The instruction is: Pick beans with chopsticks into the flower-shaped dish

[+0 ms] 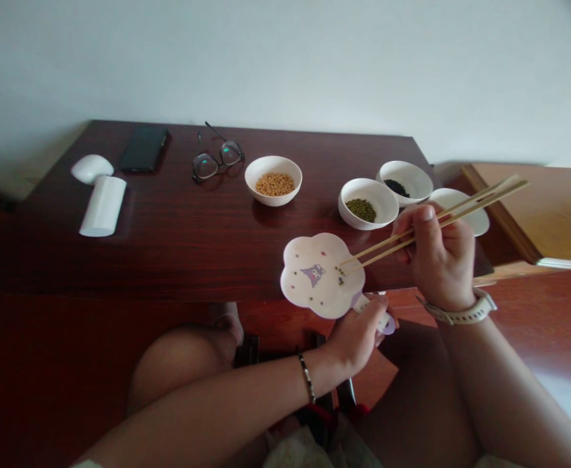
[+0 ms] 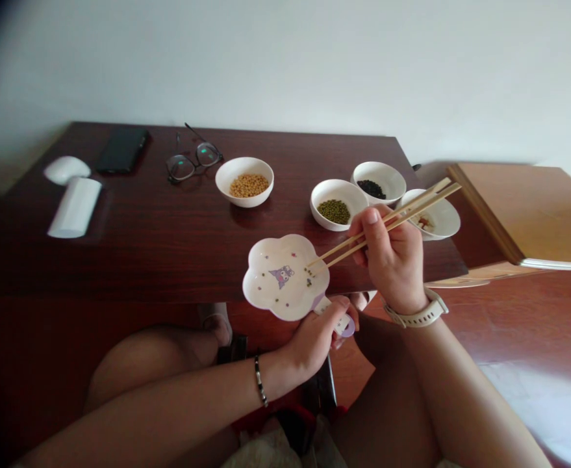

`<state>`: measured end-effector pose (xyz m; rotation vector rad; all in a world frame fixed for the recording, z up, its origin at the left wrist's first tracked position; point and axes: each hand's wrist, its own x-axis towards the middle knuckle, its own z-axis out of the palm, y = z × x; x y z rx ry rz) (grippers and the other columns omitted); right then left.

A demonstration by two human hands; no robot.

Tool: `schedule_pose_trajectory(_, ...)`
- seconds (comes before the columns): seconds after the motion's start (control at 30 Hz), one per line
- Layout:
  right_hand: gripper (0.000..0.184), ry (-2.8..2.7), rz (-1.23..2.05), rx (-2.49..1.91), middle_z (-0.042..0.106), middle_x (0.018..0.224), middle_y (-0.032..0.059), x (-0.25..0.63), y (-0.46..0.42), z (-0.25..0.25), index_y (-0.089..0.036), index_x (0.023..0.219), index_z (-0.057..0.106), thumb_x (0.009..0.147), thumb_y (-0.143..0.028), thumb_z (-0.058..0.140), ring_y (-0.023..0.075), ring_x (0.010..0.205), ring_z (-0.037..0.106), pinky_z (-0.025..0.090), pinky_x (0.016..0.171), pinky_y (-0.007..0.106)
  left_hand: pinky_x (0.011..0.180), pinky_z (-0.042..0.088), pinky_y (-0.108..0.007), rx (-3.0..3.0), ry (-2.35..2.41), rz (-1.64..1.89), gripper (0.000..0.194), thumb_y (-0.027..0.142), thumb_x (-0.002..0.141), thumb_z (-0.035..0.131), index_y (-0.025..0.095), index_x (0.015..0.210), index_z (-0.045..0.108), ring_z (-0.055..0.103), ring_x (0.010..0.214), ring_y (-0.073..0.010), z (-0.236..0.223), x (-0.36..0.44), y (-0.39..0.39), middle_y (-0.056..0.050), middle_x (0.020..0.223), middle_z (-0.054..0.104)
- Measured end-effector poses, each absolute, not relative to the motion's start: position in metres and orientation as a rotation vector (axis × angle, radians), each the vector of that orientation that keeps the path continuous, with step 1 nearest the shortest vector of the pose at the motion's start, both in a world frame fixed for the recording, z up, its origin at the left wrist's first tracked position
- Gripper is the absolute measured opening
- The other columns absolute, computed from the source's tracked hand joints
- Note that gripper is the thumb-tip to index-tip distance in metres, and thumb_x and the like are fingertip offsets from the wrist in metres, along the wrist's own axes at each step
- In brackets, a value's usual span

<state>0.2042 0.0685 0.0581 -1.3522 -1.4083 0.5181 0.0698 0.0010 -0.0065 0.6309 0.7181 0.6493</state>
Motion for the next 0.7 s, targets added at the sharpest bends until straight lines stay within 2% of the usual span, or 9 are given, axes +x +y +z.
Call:
schedule_pose_trajectory(0.2, 0.05, -1.493, 0.505, -1.378, 0.056, 0.059, -0.0014, 0.204, 0.06, 0.06, -0.023, 0.08, 0.065, 0.114, -0.058, 0.051, 0.0126, 0.048, 0.05, 0.03, 0.047, 0.033, 0.055, 0.029, -0.026, 0.658, 0.775, 0.64, 0.043, 0.051, 0.1, 0.056, 0.02, 0.069, 0.057, 0.039, 0.056, -0.0112, -0.004, 0.069, 0.001, 0.003, 0.06, 0.049)
schedule_pose_trajectory(0.4, 0.05, -1.608, 0.481, -1.414, 0.058, 0.059, -0.002, 0.203, 0.056, 0.061, -0.023, 0.081, 0.064, 0.116, -0.054, 0.048, 0.0115, 0.05, 0.052, 0.037, 0.051, 0.03, 0.056, 0.029, -0.027, 0.663, 0.766, 0.686, 0.038, 0.048, 0.096, 0.057, 0.021, 0.07, 0.056, 0.039, 0.056, -0.0115, 0.0, 0.071, 0.002, 0.003, 0.057, 0.047)
schedule_pose_trajectory(0.7, 0.046, -1.624, 0.433, -1.385, 0.058, 0.058, -0.0032, 0.206, 0.059, 0.054, -0.022, 0.08, 0.062, 0.116, -0.049, 0.051, 0.0092, 0.049, 0.051, 0.036, 0.049, 0.027, 0.056, 0.028, -0.027, 0.602, 0.771, 0.706, 0.039, 0.051, 0.093, 0.061, 0.022, 0.068, 0.054, 0.037, 0.054, -0.0115, -0.002, 0.076, 0.001, 0.004, 0.056, 0.045)
